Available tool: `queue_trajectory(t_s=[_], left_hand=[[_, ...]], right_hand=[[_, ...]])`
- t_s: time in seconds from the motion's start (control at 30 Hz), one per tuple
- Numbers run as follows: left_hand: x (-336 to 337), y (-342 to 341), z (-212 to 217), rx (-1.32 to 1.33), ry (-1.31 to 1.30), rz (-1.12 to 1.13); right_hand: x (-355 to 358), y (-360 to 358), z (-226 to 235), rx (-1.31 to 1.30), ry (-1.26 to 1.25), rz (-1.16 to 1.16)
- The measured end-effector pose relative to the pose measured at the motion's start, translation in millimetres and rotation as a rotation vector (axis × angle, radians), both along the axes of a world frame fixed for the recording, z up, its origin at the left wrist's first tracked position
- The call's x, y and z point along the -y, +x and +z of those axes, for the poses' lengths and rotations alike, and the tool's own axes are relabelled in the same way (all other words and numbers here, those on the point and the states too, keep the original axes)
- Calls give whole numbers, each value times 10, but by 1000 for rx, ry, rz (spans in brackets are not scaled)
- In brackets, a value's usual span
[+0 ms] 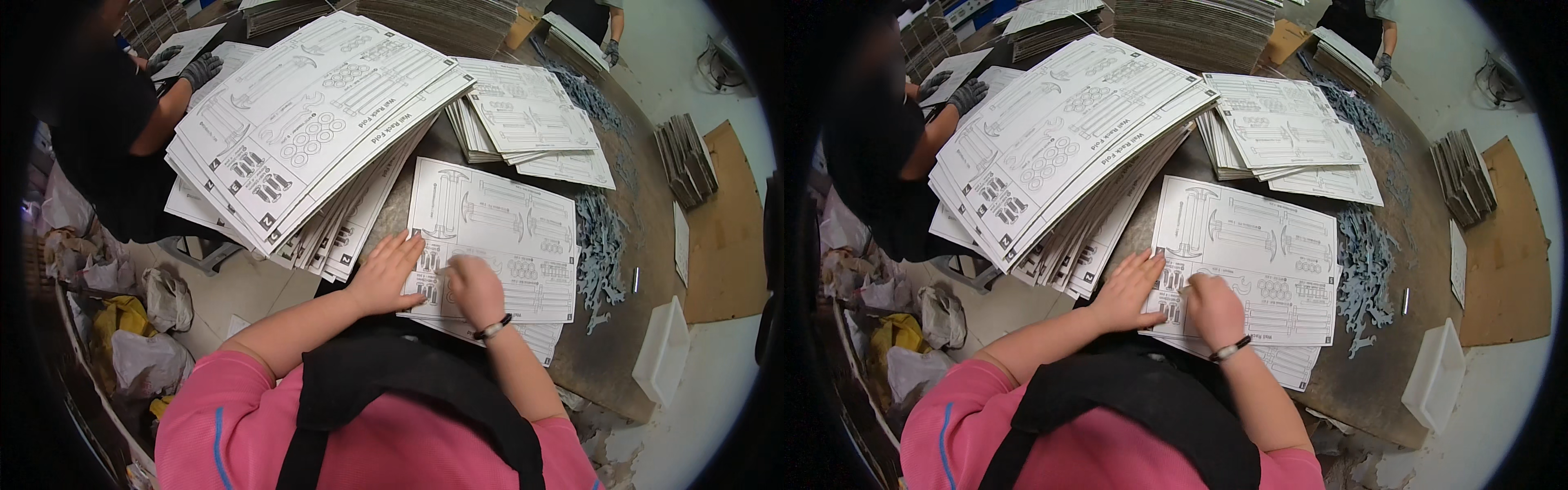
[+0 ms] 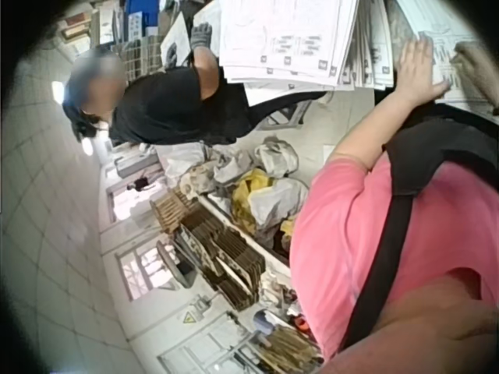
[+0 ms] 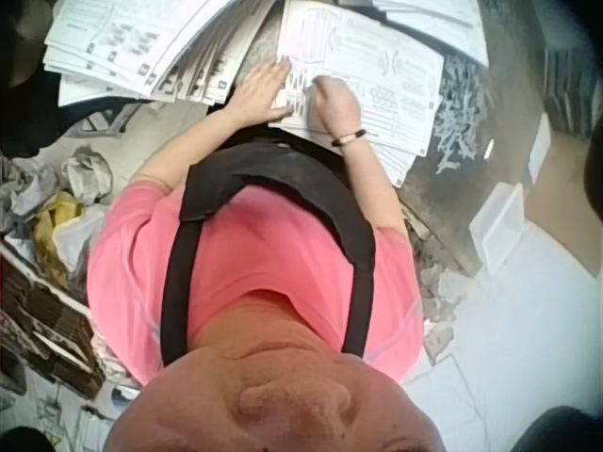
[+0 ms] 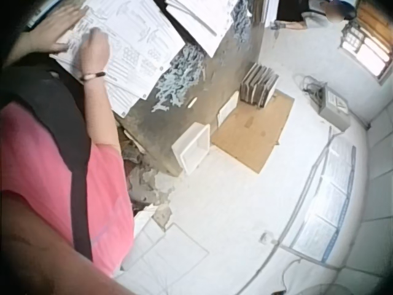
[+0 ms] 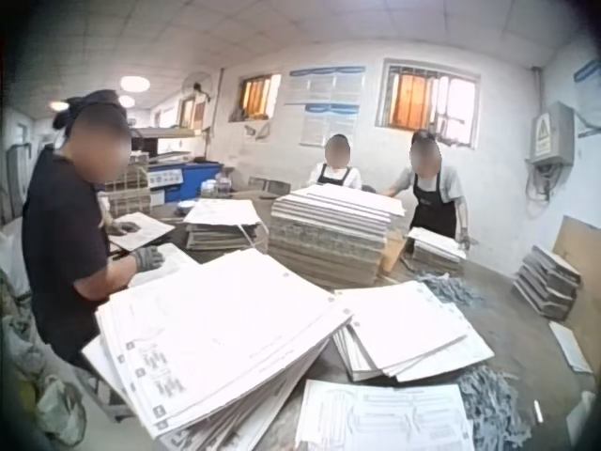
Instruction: The person repeatedly marks printed paper sheets with a small tool, then stacks them. They occasionally lift and reposition stacks of paper and cardboard on the table.
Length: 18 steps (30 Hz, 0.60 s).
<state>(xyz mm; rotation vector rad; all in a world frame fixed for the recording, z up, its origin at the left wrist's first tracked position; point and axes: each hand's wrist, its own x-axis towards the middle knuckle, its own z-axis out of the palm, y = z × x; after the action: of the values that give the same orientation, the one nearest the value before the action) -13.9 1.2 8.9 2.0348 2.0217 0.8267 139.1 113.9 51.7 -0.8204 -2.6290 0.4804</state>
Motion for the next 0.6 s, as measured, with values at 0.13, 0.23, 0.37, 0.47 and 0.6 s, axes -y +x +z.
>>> queue_trajectory(t_s=[0.13,0.23,0.37,0.47,0.6], left_hand=[[146,-37,90,-50,-148,-161],[158,13,79,-79,-141,-150],[150,30,59,-78,-113,-148],[153,40,22,-91,-67,-127],[140,57,23,-88,-64,-116]], right_hand=[[85,169,88,-138,-597,-219],[208,125,63,-102,-554,-160],[218,114,-9,-79,-462,-138],[315,-15,186,178,-202,-7],[542,-111,172,326,108,228]])
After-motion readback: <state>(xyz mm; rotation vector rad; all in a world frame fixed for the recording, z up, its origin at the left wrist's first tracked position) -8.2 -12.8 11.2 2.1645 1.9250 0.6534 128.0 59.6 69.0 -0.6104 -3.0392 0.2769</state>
